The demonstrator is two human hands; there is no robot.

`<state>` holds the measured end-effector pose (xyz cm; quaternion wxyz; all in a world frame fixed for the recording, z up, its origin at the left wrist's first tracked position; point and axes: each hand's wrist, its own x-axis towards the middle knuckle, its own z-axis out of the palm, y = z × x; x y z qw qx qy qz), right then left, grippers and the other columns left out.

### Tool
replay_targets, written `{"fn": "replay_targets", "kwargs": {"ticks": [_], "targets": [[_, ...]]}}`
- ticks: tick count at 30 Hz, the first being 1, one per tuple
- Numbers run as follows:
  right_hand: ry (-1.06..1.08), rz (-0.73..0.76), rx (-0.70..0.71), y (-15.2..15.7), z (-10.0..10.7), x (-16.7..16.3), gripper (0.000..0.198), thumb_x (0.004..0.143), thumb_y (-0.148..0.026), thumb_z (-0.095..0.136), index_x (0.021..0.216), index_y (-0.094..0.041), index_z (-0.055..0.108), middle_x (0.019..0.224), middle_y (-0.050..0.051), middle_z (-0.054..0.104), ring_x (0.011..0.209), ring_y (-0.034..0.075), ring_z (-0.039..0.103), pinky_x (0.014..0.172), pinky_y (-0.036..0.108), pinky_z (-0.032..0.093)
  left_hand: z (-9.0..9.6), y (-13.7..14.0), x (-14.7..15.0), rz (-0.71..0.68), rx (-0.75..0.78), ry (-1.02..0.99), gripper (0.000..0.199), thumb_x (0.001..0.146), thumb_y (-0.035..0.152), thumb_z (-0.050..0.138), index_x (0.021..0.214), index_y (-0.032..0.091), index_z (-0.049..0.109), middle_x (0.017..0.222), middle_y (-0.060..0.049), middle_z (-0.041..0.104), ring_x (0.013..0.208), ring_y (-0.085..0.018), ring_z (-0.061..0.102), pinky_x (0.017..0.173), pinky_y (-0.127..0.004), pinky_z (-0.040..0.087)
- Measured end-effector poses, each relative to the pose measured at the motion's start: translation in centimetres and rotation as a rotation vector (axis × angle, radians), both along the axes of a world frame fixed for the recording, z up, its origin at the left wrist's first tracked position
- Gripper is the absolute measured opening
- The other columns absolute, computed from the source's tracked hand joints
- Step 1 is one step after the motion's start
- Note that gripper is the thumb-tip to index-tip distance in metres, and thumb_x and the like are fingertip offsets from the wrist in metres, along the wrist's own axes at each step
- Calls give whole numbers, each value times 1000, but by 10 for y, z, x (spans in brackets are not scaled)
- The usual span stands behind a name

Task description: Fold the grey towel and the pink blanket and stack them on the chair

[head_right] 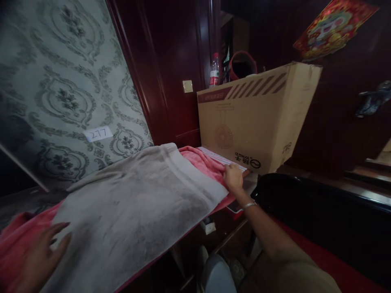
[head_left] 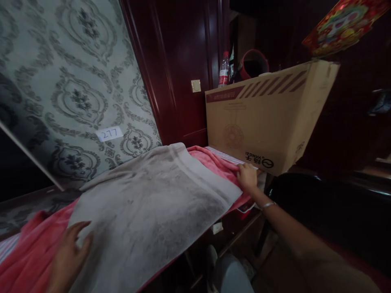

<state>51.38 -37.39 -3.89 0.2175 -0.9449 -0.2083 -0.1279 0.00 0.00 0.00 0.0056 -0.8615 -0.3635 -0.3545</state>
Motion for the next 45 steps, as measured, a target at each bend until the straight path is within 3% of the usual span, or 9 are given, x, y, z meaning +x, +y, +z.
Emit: {"fn": "replay_targets", "kwargs": {"ticks": [5,9,13,16,22,31,36,39,45], "targets": [[-12,329,-154,14,-20,-34,34,93,-14,48,119,-17,70,122,14,67,119,25,56,100,33,41,-31,2,121,-222,-17,58,51,83,51,47,118,19,66,125,-14,69,123,-33,62,108,-51,51],[34,271,-162,13,-23,-22,31,98,-20,49,122,-20,68,123,10,68,117,21,59,96,27,42,-70,-22,168,-201,9,258,53,91,42,43,131,15,65,137,-16,65,132,-32,57,110,-51,48],[89,-26,-143,-3,-7,22,46,103,-19,30,141,-10,55,136,21,61,120,25,62,95,33,45,-91,-33,170,-125,68,396,53,97,35,37,138,14,64,145,-16,61,138,-33,52,113,-51,44],[184,-115,-183,-15,1,51,43,102,-27,40,132,-5,62,124,25,67,113,29,67,87,33,49,-93,-31,168,-115,96,416,50,97,34,41,139,16,64,146,-15,61,137,-32,54,112,-49,45],[224,1,-260,-10,17,55,32,91,-32,64,112,-10,73,108,18,74,99,26,70,78,29,49,-93,-29,169,-100,103,401,51,99,35,40,138,14,65,144,-16,62,135,-33,55,110,-49,46],[43,357,-286,49,-2,-64,33,92,-17,54,119,-24,71,131,13,64,120,30,60,96,39,45,-89,-33,169,-115,67,401,51,98,35,41,138,14,65,145,-16,61,135,-33,55,110,-49,46],[152,271,-223,49,7,-32,68,94,-46,61,154,-20,43,146,19,53,117,28,64,91,33,48,-87,-35,170,-116,62,398,50,99,34,40,138,16,65,145,-15,61,135,-31,55,111,-50,44],[242,278,-227,55,11,-16,81,88,-48,69,157,-16,39,134,19,63,118,30,63,91,33,48,-87,-36,170,-110,54,397,49,99,34,40,137,16,65,146,-15,61,135,-32,55,111,-50,44],[97,466,-192,61,0,-19,51,91,-20,58,141,-29,60,136,10,61,122,24,57,95,30,44,-89,-38,170,-109,47,366,48,98,33,42,136,18,66,144,-14,62,134,-31,55,110,-50,44]]}}
